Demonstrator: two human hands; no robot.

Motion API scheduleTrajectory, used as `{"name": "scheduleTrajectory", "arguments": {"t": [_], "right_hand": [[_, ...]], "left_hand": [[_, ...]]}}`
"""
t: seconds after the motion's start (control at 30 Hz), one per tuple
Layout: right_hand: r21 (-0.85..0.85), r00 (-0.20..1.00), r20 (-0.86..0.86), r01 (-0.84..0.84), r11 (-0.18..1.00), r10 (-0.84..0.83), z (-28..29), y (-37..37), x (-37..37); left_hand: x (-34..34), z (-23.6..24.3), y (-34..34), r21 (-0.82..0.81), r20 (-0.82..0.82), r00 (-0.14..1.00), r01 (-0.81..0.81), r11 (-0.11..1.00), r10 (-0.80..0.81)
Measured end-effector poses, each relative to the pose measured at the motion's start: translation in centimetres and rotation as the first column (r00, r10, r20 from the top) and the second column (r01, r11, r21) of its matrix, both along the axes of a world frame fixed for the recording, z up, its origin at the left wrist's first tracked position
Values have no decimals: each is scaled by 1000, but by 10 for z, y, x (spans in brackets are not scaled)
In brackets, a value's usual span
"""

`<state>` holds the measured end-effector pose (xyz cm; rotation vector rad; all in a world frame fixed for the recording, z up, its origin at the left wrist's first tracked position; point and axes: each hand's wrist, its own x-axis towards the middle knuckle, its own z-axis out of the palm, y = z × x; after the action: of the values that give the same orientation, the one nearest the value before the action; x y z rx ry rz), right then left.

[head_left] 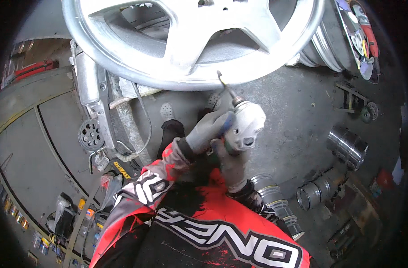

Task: The person sands a car rim using a rotary tool and applies tape to the rim edge. They sand the inner surface of the rim with a power grinder while holding the rim by hand.

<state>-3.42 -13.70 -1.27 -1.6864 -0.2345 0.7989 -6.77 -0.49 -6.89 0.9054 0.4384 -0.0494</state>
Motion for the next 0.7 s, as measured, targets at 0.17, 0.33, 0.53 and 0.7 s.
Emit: {"name": "scheduleTrajectory", "arguments": {"t": [0.17, 0.33, 0.53, 0.7], "right_hand": [[103, 980, -199, 47, 994, -26, -1, 16, -24], [114, 965, -238, 139, 984, -109, -5, 15, -21], [-109, 995, 53, 86, 990, -80, -19, -16, 11], [130, 975, -58, 220, 967, -215, -13, -8, 30]], "left_hand": [[-30, 31, 22, 38, -81, 996, -20, 999, 23], [-25, 35, 13, 77, -99, 993, -62, 995, 70], [27, -1, -9, 395, 343, 939, -170, 903, 26], [51, 8, -7, 77, 41, 992, 117, 990, -120]]}}
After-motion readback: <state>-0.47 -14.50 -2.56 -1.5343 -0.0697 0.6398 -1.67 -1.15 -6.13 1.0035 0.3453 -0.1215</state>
